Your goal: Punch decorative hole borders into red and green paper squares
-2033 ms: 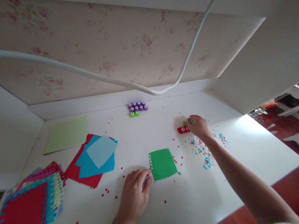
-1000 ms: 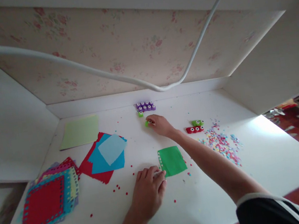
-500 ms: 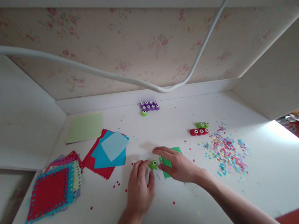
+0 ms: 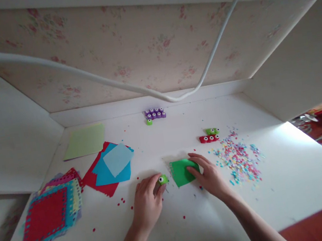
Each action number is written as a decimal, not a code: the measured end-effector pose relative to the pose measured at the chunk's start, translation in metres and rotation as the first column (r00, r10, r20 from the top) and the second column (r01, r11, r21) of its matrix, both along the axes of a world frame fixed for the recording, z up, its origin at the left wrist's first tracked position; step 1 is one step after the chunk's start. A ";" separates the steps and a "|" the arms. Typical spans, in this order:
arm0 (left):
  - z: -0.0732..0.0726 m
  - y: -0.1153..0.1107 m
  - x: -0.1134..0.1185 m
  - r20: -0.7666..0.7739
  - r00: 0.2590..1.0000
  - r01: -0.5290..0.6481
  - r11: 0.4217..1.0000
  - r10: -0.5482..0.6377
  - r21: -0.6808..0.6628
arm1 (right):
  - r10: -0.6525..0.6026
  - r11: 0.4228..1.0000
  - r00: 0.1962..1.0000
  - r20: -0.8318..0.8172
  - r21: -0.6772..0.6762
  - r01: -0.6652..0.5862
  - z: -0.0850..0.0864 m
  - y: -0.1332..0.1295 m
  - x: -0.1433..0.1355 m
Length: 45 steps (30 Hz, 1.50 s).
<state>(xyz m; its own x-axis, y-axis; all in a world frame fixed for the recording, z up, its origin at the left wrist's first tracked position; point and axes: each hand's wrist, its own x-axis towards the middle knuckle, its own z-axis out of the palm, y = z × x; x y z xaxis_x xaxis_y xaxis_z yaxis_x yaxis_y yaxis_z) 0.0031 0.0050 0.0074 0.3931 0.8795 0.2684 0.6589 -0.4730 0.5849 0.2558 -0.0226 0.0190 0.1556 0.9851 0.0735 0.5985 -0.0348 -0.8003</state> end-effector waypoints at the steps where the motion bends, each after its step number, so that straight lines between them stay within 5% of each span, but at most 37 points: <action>1: 0.000 0.000 -0.001 0.016 1.000 -0.004 1.000 0.004 -0.003 | -0.057 0.997 0.985 -0.160 -0.061 0.048 0.003 -0.001 -0.004; 5: -0.001 -0.001 -0.002 0.028 1.000 -0.010 1.000 0.011 -0.009 | -0.180 0.966 0.809 -0.560 -0.254 0.040 0.015 -0.002 -0.017; 13: -0.001 0.000 -0.001 0.010 1.000 0.030 0.999 -0.030 -0.018 | -0.182 0.960 0.753 -0.632 -0.278 -0.001 0.018 0.000 -0.021; 23: 0.003 0.000 0.000 -0.035 0.996 0.085 0.996 -0.086 -0.032 | -0.149 0.964 0.872 -0.467 -0.265 0.023 0.019 0.004 -0.023; 29: 0.004 -0.001 0.000 -0.066 0.993 0.093 0.995 -0.095 -0.038 | -0.095 0.983 0.990 -0.101 -0.168 0.078 0.027 0.003 -0.028; 37: 0.005 -0.001 0.001 -0.078 0.991 0.110 0.994 -0.112 -0.028 | -0.088 0.986 0.993 -0.083 -0.151 0.075 0.010 -0.001 -0.038; 40: 0.005 -0.002 0.000 -0.081 0.992 0.096 0.995 -0.097 -0.019 | -0.063 0.998 0.998 0.026 -0.012 0.063 0.005 -0.004 -0.036; 43: 0.003 -0.004 -0.003 -0.088 0.992 0.096 0.995 -0.096 -0.001 | 0.014 0.984 0.970 0.244 0.167 -0.056 0.004 -0.008 -0.030; 45: 0.003 -0.004 -0.005 -0.091 0.990 0.109 0.994 -0.107 0.020 | 0.132 0.966 0.920 0.370 0.161 -0.203 0.004 -0.011 -0.025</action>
